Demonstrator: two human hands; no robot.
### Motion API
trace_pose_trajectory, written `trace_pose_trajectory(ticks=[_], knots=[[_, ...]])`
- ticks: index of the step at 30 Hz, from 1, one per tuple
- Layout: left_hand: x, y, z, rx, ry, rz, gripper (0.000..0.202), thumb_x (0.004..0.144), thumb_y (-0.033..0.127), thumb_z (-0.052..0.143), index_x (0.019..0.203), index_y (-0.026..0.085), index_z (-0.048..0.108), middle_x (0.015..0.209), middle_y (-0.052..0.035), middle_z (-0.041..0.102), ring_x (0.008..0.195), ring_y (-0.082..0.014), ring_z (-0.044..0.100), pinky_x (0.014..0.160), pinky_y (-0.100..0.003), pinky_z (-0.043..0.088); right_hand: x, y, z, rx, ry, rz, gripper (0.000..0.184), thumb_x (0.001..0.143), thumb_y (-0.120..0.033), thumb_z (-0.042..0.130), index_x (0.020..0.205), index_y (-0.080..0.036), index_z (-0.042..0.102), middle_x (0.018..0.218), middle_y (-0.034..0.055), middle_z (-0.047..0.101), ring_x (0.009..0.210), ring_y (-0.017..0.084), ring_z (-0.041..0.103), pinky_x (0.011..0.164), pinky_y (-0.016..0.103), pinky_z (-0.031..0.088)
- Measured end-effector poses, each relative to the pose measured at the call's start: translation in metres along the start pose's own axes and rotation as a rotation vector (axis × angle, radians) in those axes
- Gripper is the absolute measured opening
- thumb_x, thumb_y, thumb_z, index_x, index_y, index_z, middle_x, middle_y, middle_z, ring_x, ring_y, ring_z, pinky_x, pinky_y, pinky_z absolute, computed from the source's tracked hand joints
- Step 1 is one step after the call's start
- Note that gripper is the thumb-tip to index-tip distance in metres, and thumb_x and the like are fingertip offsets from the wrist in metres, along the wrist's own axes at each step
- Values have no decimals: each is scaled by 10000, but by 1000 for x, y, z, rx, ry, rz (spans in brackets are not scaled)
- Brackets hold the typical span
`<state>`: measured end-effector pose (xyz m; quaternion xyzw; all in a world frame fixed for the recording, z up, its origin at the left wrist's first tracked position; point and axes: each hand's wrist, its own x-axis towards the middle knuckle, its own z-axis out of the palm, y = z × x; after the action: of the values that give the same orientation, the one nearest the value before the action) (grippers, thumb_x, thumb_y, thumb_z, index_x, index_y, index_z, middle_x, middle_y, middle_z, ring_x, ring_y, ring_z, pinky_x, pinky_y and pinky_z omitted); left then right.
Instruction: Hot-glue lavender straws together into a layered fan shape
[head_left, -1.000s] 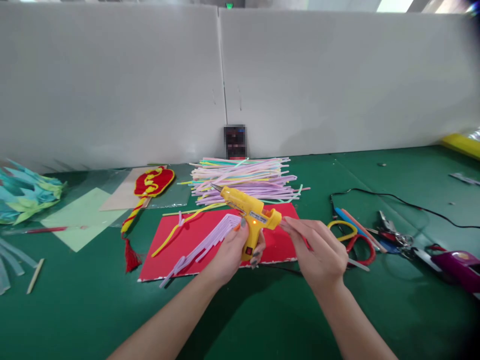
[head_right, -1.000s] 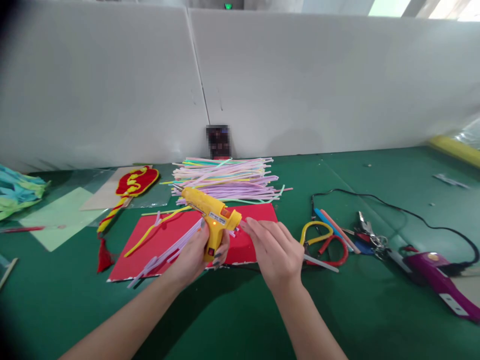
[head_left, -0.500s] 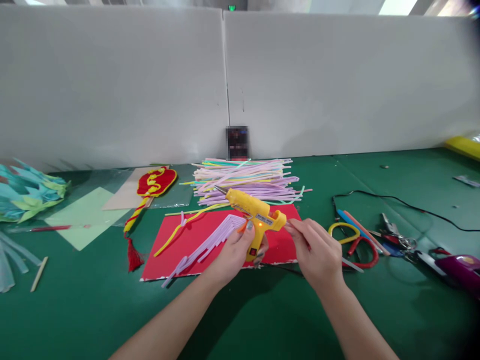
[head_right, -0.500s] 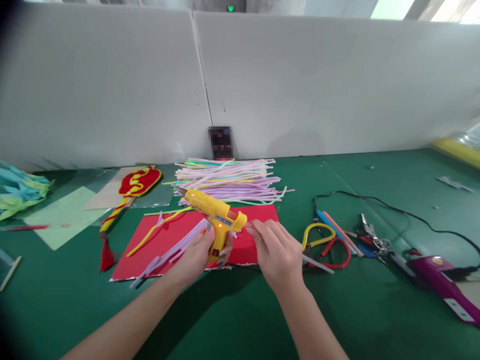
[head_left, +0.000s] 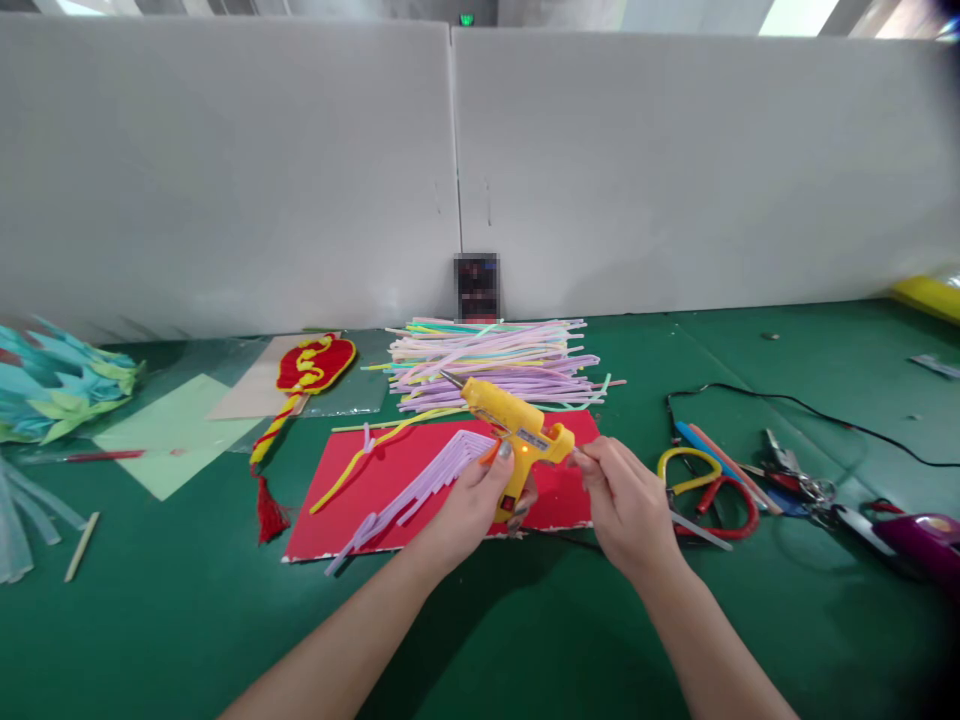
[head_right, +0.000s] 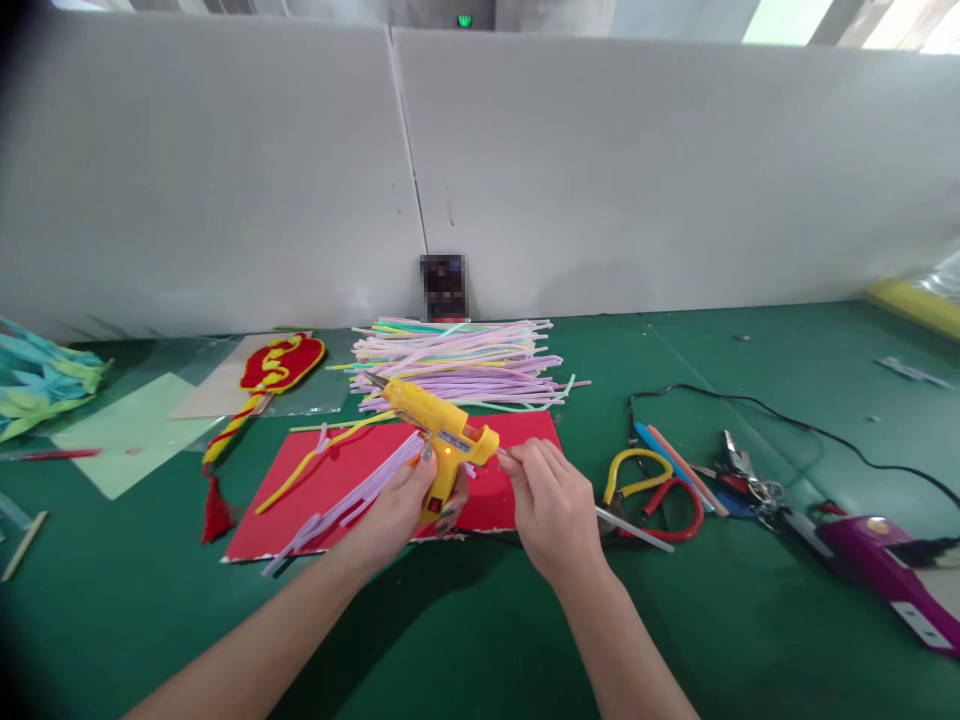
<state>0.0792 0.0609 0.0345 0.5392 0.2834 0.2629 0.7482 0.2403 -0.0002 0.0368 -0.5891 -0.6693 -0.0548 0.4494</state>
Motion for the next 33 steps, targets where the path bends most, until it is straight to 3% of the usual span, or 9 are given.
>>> trace_pose_trajectory(ticks=[9, 13, 15, 18, 22, 33], knots=[[0, -2, 0, -25, 5, 8, 488, 839, 631, 395, 752, 162, 498, 570, 31, 458, 452, -85, 415, 462, -217, 362, -1, 1, -1, -79, -34, 13, 264, 940, -209, 362, 732, -194, 524, 593, 4, 537, 546, 127, 508, 525, 240, 396], [0, 0, 1, 17, 41, 76, 506, 837, 629, 407, 672, 158, 488, 561, 21, 455, 463, -88, 411, 463, -221, 359, -4, 2, 1, -28, 10, 26, 147, 917, -248, 447, 972, -192, 571, 792, 50, 656, 705, 148, 615, 633, 255, 483], [0, 0, 1, 12, 74, 105, 499, 828, 632, 422, 693, 158, 504, 565, 21, 458, 469, -91, 412, 460, -223, 358, -6, 2, 2, 6, 28, 82, 213, 883, -293, 524, 1075, -204, 550, 819, 39, 656, 709, 145, 621, 628, 254, 504], [1, -2, 0, -27, 83, 101, 517, 820, 655, 409, 722, 158, 516, 561, 25, 455, 461, -92, 415, 453, -225, 359, -6, 2, 4, 54, 91, 115, 157, 849, -265, 585, 998, -220, 563, 808, 23, 645, 714, 137, 613, 616, 246, 513], [2, -6, -1, -54, 66, 74, 524, 829, 652, 393, 706, 155, 506, 557, 27, 457, 459, -88, 427, 458, -222, 371, -3, 2, 3, 54, 144, 18, 70, 850, -173, 577, 902, -220, 571, 789, 25, 645, 710, 144, 593, 635, 280, 502], [3, -8, -3, -46, 43, 79, 502, 854, 622, 378, 758, 151, 521, 573, 26, 475, 473, -85, 432, 465, -214, 377, -2, 5, 2, -45, 115, -41, 62, 862, -159, 558, 905, -202, 569, 770, 32, 651, 686, 155, 563, 637, 300, 413]])
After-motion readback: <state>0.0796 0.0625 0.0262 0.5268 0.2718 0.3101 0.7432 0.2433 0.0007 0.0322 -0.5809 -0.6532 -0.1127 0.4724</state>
